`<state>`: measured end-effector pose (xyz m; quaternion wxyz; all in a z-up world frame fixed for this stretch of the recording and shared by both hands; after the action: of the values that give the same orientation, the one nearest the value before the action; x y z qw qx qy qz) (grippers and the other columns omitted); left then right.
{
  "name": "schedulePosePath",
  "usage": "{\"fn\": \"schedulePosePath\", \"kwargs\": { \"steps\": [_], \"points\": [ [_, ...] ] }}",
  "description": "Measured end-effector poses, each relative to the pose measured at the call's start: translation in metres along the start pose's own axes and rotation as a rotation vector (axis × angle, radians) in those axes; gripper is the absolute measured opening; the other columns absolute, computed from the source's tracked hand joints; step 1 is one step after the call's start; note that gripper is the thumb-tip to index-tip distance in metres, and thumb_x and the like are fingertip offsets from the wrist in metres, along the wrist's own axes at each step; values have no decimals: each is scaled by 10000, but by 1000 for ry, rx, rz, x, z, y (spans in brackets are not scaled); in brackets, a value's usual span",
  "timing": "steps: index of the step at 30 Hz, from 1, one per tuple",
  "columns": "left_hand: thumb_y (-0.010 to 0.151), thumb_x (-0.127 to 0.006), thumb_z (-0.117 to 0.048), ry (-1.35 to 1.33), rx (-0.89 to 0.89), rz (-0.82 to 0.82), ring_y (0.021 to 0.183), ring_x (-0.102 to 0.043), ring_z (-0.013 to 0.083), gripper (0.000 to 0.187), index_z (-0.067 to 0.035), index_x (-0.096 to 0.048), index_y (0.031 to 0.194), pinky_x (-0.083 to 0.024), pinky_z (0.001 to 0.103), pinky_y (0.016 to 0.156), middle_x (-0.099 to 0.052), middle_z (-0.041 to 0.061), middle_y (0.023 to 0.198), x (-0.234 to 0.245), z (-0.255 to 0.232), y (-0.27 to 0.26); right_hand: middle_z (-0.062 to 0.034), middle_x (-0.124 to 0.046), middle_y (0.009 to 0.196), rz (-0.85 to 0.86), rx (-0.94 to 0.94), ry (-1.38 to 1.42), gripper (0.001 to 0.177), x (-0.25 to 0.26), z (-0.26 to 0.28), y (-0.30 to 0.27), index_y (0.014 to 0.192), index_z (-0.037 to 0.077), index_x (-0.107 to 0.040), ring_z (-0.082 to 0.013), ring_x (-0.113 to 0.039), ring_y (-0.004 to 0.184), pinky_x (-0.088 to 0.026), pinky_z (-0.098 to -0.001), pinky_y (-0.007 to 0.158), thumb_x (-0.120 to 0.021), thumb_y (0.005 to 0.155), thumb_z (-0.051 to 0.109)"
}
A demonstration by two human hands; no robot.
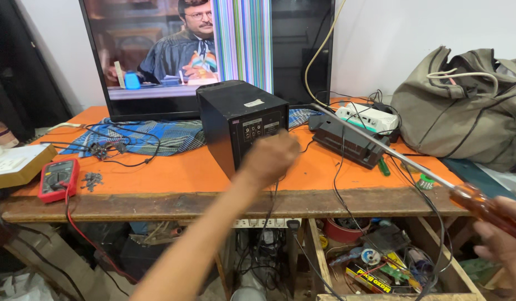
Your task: The person uses a screwdriver to remove screws from the back panel of a black electronic box, then removes the panel to expose the internal circuit board and wires. The person manipulates the wires and components inside the box while a television in the background displays a program with visible vertical color bars.
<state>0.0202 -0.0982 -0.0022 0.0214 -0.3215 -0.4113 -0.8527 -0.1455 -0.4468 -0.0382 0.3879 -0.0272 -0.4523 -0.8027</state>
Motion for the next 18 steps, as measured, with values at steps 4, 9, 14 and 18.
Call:
{"fn": "schedulePosePath", "kwargs": {
  "steps": [4, 9, 14, 18],
  "points": [
    [789, -650, -35, -206, 249, 301, 858, -734, 329, 76, -31, -724, 773, -599, 449, 648, -722, 174, 889, -106, -64, 13, -191, -755, 1002, 3, -179, -24, 360, -8, -77, -18, 1172, -6, -735, -252, -770, 815, -631, -358, 731, -770, 813, -14],
    [824, -635, 32, -346, 423, 293, 896, -727, 390, 92, -8, -718, 826, -596, 470, 715, -726, 227, 917, -173, -77, 19, -206, -772, 966, -7, -313, -33, 368, -16, -140, -37, 1190, -28, -731, -267, -783, 792, -643, -374, 723, -774, 826, -4],
    [740, -671, 46, -413, 514, 221, 869, -703, 412, 88, 18, -693, 820, -577, 478, 714, -701, 235, 890, -145, -68, 29, -221, -788, 929, 41, -324, 46, 379, -18, -128, -38, 1209, -50, -727, -281, -797, 769, -655, -389, 715, -778, 838, 7],
    [749, -643, 52, -267, 480, -66, 857, -679, 331, 158, -8, -673, 892, -562, 433, 741, -675, 162, 886, -52, -24, 13, -244, -797, 933, 61, -354, 169, 369, -30, -55, -32, 1248, -66, -720, -300, -803, 765, -662, -412, 714, -766, 890, 8]
  ]
}}
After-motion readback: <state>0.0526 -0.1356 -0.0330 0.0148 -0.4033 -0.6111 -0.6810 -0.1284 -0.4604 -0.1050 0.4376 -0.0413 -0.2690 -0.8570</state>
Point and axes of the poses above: each hand's wrist, its own y-axis towards the middle knuckle, its own x-axis out of the back of the hand, z = x × y, the point moved 5 cm from there along y, towards the middle knuckle
